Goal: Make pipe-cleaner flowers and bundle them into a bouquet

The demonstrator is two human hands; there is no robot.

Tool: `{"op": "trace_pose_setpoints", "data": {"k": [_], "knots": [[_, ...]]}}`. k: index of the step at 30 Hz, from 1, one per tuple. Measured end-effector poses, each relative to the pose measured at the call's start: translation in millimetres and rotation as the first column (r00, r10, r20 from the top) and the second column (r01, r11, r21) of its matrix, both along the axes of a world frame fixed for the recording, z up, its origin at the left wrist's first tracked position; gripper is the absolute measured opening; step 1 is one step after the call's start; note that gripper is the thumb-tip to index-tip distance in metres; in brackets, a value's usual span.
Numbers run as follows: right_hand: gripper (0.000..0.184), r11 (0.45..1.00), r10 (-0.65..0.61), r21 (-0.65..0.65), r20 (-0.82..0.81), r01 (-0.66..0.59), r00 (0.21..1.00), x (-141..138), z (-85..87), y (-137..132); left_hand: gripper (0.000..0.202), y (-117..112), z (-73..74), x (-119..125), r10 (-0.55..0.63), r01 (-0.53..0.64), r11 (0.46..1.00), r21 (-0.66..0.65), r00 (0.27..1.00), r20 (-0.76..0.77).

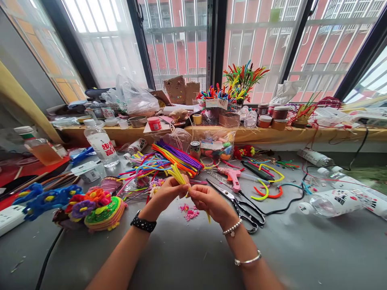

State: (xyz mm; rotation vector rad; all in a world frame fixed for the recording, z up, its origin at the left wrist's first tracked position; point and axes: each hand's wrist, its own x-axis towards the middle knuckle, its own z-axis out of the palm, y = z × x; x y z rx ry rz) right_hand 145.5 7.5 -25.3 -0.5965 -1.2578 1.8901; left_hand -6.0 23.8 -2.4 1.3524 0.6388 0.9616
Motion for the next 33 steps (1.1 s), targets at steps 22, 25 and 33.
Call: {"op": "trace_pose_setpoints", "data": {"k": [22,25,33], "knots": [[0.015,0.539,-0.736,0.814,0.329,0.217,0.592,-8.4,-1.1,-4.3,0.023,-2.9,-0.1,17.1,0.450,-0.451,0.893,0.020,0.888,-0.097],[0.015,0.496,-0.773,0.830,0.290,0.254,0.564,-10.6,-1.6,-3.9,0.021,-1.8,-2.3,17.8,0.461,-0.462,0.887,0.002,0.884,-0.086],[0.021,0.996,-0.087,0.041,0.198,0.080,0.976,2.7,3.6,1.6,0.028,-5.8,2.9,3.7,0.056,-0.056,0.998,0.002,0.997,-0.048]]}}
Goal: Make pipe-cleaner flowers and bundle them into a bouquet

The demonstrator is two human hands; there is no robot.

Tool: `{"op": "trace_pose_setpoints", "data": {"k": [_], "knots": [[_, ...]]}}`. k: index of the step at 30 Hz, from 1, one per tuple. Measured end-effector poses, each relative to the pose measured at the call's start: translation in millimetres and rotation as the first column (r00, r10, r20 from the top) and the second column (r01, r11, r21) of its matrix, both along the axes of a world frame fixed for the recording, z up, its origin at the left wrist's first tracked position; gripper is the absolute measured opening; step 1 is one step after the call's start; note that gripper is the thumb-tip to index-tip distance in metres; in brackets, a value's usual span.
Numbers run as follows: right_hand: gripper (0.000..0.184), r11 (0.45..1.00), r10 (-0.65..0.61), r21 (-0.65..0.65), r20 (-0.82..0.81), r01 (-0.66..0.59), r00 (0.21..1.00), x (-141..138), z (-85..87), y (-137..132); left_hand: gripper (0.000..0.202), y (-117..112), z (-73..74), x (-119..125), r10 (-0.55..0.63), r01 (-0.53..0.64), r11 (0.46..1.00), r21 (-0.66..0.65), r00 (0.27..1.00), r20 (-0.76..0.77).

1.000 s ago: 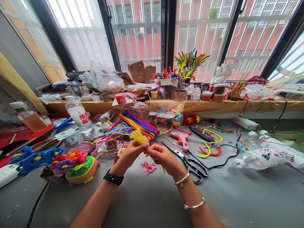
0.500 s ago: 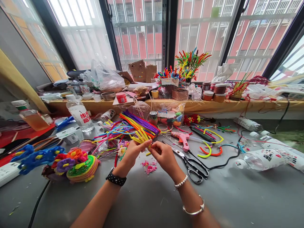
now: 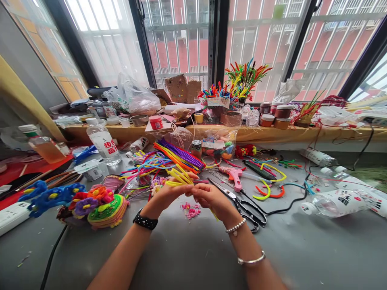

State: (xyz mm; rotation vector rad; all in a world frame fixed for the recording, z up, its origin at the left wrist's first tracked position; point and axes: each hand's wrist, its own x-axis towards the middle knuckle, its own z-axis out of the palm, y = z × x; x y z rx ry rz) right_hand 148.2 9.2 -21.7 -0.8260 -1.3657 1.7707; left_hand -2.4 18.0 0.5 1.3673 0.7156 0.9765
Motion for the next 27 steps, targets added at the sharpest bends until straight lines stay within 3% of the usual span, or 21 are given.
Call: {"op": "trace_pose_setpoints", "data": {"k": [5,10,13,17,20,27], "knots": [[0.016,0.979,0.115,-0.133,-0.267,-0.155,0.957,0.5,-6.3,-0.7,0.020,-1.0,1.8,-3.6,-0.085,0.086,0.995,0.048,0.996,-0.013],[0.018,0.943,0.218,-0.170,-0.336,-0.287,0.916,0.7,-8.4,-0.9,0.020,1.6,1.9,-4.5,-0.121,0.120,0.992,0.042,0.992,0.027],[0.021,0.960,0.196,-0.135,-0.293,-0.244,0.936,1.2,-5.8,-1.5,0.020,2.6,1.4,-3.6,-0.061,0.061,0.997,0.038,0.998,0.013],[0.024,0.997,0.075,-0.022,-0.152,-0.079,0.986,0.7,-1.9,-2.0,0.024,2.9,1.2,-1.8,0.049,-0.046,0.998,0.045,0.997,-0.058],[0.025,0.999,0.008,0.038,-0.099,-0.004,0.995,0.4,-0.8,-1.7,0.024,3.1,1.1,-1.6,0.064,-0.058,0.996,0.070,0.994,-0.089],[0.025,0.977,0.204,-0.027,-0.146,-0.210,0.968,0.4,-5.8,-3.5,0.028,2.0,-0.4,-10.3,-0.198,0.198,0.980,-0.018,0.980,-0.010]]}}
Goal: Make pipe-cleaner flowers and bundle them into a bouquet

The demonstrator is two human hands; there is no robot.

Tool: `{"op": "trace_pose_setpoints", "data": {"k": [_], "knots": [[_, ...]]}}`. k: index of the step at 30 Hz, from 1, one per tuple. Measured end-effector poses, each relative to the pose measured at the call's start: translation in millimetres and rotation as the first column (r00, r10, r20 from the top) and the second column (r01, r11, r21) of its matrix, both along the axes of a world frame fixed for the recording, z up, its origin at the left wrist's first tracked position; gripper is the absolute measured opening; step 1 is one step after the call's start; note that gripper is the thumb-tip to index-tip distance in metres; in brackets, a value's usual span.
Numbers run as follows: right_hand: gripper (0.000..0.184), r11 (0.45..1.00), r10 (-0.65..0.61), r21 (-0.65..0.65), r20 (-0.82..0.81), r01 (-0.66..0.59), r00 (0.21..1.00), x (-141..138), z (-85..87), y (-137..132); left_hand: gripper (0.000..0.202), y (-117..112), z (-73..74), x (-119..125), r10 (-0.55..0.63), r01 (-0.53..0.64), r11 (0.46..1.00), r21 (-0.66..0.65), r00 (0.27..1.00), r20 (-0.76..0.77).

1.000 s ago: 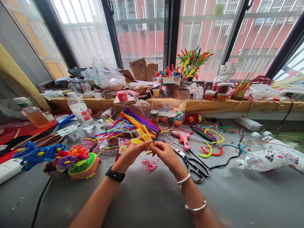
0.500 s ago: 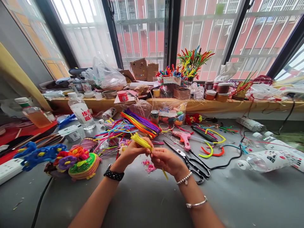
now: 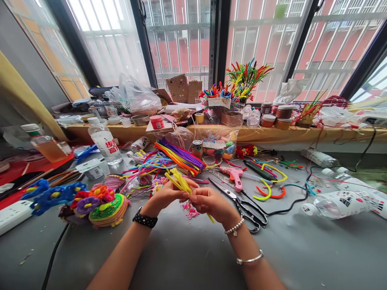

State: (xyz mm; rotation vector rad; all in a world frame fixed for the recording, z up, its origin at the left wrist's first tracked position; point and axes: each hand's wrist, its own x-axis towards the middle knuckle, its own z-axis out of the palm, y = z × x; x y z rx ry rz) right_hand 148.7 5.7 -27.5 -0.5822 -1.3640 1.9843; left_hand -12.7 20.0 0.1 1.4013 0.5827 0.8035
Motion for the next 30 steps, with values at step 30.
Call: {"op": "trace_pose_setpoints", "data": {"k": [30], "knots": [[0.023,0.863,-0.343,0.445,0.173,0.237,0.923,-2.7,4.2,0.4,0.032,4.2,-2.0,8.0,0.249,-0.243,0.968,0.062,0.960,-0.125]]}}
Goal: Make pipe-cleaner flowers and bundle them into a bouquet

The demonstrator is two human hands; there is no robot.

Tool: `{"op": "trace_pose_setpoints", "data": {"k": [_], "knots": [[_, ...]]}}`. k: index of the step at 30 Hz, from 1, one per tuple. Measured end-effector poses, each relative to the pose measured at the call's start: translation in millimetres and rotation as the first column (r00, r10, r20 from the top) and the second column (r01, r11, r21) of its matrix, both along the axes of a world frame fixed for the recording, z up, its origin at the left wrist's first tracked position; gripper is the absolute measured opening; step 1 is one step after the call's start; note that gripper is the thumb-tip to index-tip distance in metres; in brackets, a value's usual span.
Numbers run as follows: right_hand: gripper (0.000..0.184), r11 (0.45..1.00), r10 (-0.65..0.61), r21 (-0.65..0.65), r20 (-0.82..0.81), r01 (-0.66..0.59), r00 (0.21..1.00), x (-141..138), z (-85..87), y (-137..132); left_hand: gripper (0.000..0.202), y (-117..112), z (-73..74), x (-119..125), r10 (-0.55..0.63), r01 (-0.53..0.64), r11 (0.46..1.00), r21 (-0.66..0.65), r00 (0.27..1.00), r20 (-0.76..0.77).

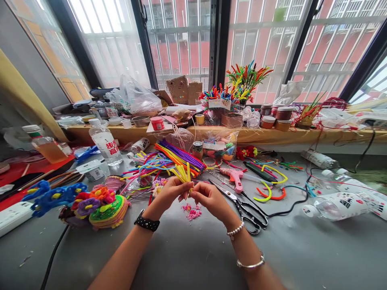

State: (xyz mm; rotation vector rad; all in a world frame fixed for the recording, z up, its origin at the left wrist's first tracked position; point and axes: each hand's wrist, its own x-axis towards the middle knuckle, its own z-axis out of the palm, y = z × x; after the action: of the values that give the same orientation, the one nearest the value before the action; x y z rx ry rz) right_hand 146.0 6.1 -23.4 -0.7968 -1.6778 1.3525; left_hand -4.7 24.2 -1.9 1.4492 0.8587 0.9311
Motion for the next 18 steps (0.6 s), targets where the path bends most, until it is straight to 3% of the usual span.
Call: {"op": "trace_pose_setpoints", "data": {"k": [11,18], "knots": [[0.024,0.964,-0.233,0.149,0.089,0.218,0.968,-7.8,-4.8,2.5,0.039,-1.6,0.6,9.2,0.182,-0.181,0.983,-0.024,0.983,0.039],[0.024,0.932,-0.328,0.191,0.088,0.308,0.940,-12.6,-9.3,2.4,0.038,-1.2,-1.8,9.9,0.219,-0.218,0.976,-0.027,0.974,0.049]]}}
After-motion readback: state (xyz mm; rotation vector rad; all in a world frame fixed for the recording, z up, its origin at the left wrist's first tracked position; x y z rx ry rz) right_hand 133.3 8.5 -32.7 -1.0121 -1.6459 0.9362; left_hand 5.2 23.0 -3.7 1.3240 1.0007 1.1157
